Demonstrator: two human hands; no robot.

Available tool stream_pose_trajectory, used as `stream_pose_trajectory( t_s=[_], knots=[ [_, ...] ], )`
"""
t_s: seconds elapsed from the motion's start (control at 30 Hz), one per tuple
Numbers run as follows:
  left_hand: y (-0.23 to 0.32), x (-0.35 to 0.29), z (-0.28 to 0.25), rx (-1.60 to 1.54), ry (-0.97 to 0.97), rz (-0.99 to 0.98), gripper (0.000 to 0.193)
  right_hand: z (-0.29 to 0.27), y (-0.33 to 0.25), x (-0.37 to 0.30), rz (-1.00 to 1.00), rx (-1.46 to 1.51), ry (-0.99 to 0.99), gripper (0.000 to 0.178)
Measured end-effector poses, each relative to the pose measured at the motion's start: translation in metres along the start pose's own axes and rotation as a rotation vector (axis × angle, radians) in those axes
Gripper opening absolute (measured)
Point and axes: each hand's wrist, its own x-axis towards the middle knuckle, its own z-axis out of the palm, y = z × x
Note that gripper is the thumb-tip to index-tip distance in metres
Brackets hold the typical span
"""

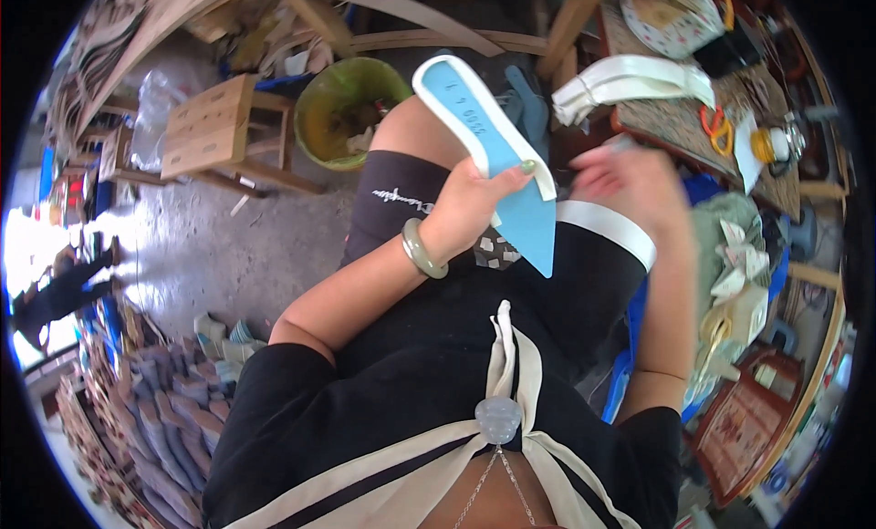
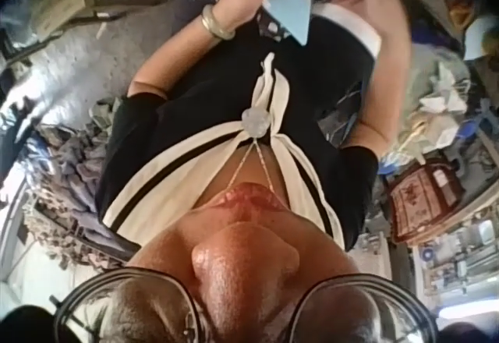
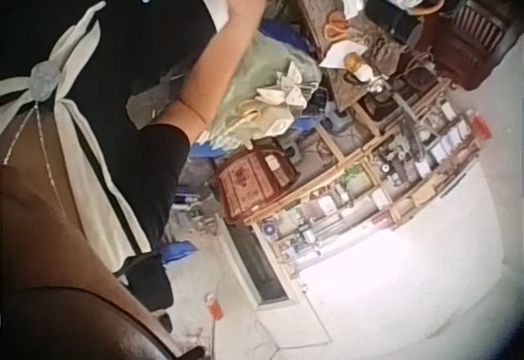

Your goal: Preparing and assembling shoe insole components by applying adhesive strips and trimming materials.

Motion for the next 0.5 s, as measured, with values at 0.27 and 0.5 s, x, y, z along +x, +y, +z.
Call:
stream_pose_trajectory(
  t_s=[0.27,0.5],
  knots=[
    [0.013,0.005,0.007,-0.125,-0.121,0.058,0.059,0.126,0.026,-0.025,-0.229,0.030,0.559,0.028],
    [0.063,0.015,-0.002,-0.368,-0.031,0.094,0.089,0.154,0.031,-0.039,-0.208,0.148,0.305,0.035]
  ],
)
